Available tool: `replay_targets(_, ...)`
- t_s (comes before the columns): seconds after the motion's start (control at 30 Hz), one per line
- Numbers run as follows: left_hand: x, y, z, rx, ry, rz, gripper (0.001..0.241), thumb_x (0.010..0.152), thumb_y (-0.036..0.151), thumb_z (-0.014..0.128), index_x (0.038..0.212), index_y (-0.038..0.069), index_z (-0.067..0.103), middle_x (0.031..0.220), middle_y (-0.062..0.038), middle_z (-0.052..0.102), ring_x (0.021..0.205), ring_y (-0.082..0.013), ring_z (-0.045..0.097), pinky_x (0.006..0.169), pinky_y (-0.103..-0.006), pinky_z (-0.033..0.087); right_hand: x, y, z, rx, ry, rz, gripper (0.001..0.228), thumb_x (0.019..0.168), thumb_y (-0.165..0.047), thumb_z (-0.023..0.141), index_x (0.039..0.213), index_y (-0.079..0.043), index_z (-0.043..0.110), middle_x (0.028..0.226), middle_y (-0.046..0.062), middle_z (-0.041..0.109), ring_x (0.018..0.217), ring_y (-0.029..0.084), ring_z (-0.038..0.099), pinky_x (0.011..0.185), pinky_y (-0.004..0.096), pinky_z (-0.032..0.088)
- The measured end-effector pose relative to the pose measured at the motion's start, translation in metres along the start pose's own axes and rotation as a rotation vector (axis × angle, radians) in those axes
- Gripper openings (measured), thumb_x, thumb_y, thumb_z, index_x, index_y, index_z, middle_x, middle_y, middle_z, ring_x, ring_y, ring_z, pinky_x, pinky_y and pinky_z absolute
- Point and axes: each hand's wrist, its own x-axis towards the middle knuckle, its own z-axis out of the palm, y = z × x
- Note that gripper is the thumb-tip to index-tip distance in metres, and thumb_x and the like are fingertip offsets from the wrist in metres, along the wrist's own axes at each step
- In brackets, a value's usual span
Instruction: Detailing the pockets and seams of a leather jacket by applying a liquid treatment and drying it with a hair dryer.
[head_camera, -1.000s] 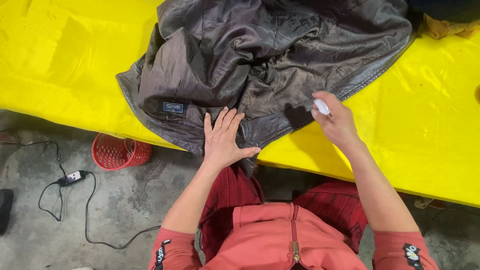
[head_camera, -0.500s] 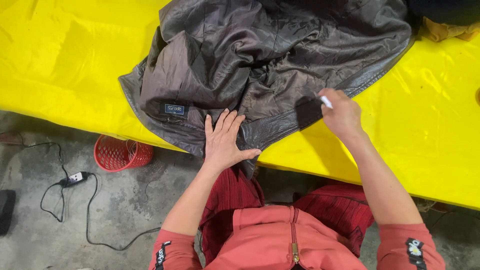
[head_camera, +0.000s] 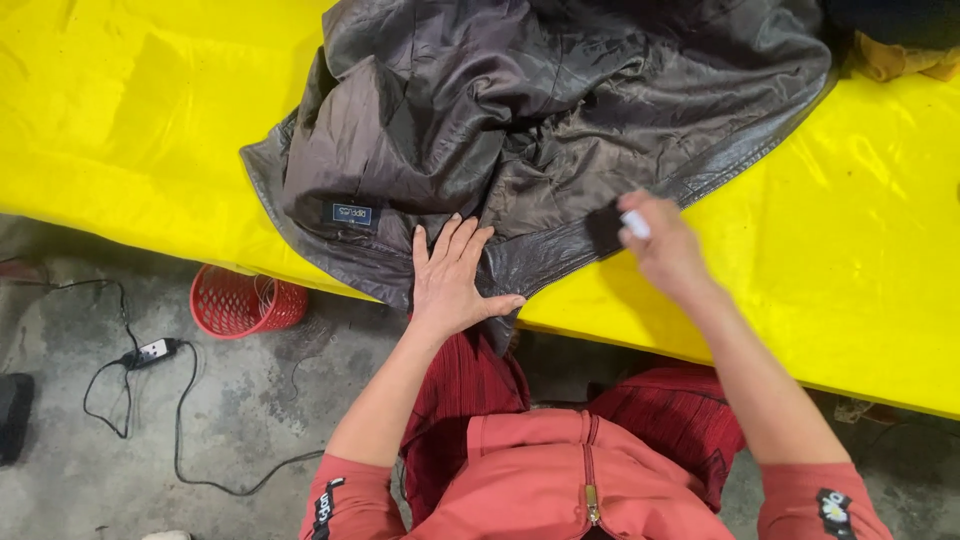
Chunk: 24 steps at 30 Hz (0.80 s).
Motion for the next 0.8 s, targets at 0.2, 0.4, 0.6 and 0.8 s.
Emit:
replay_targets(0.2, 0.0, 0.002, -0.003, 0.014, -0.043, -0.015, 0.109, 0.068, 0.078, 0.071, 0.153, 0.019, 0.039, 0.162, -0.007, 0.034, 0.155, -0.0253, 0.02, 0.124, -0.0615, -0.001, -0.023, -0.035, 0.014, 0.096, -0.16, -0.135, 0.037, 0.093, -0.009, 0.069, 0.13, -0.012, 0.065, 0.134, 0.017, 0.066, 0.133, 0.04, 0.055, 0.116, 0.054, 0.036)
replay_targets(0.4, -0.002, 0.004, -0.001, 0.004, -0.007, -0.02, 0.107, 0.066, 0.072, 0.076, 0.152, 0.018, 0.041, 0.16, -0.007, 0.037, 0.154, -0.0256, 0.022, 0.124, -0.06, -0.002, -0.011, -0.014, 0.013, -0.036, -0.079, 0.044, 0.042, 0.09, -0.011, 0.074, 0.131, -0.017, 0.064, 0.13, 0.016, 0.067, 0.129, 0.038, 0.058, 0.112, 0.051, 0.043)
replay_targets(0.6, 0.001, 0.001, 0.002, 0.013, -0.011, -0.018, 0.108, 0.066, 0.072, 0.076, 0.152, 0.019, 0.041, 0.161, -0.006, 0.036, 0.154, -0.025, 0.022, 0.124, -0.0591, -0.002, -0.014, -0.073, 0.036, 0.228, -0.229, -0.064, 0.034, 0.094, -0.013, 0.07, 0.128, -0.015, 0.068, 0.126, 0.018, 0.07, 0.131, 0.039, 0.059, 0.111, 0.052, 0.045)
replay_targets(0.8, 0.0, -0.001, 0.003, 0.012, 0.009, 0.011, 0.11, 0.066, 0.076, 0.074, 0.153, 0.018, 0.04, 0.16, -0.007, 0.037, 0.154, -0.0263, 0.022, 0.124, -0.0605, -0.004, -0.002, -0.033, 0.021, 0.009, -0.166, 0.173, 0.042, 0.097, -0.021, 0.069, 0.138, -0.019, 0.062, 0.13, 0.015, 0.067, 0.128, 0.035, 0.06, 0.111, 0.049, 0.044)
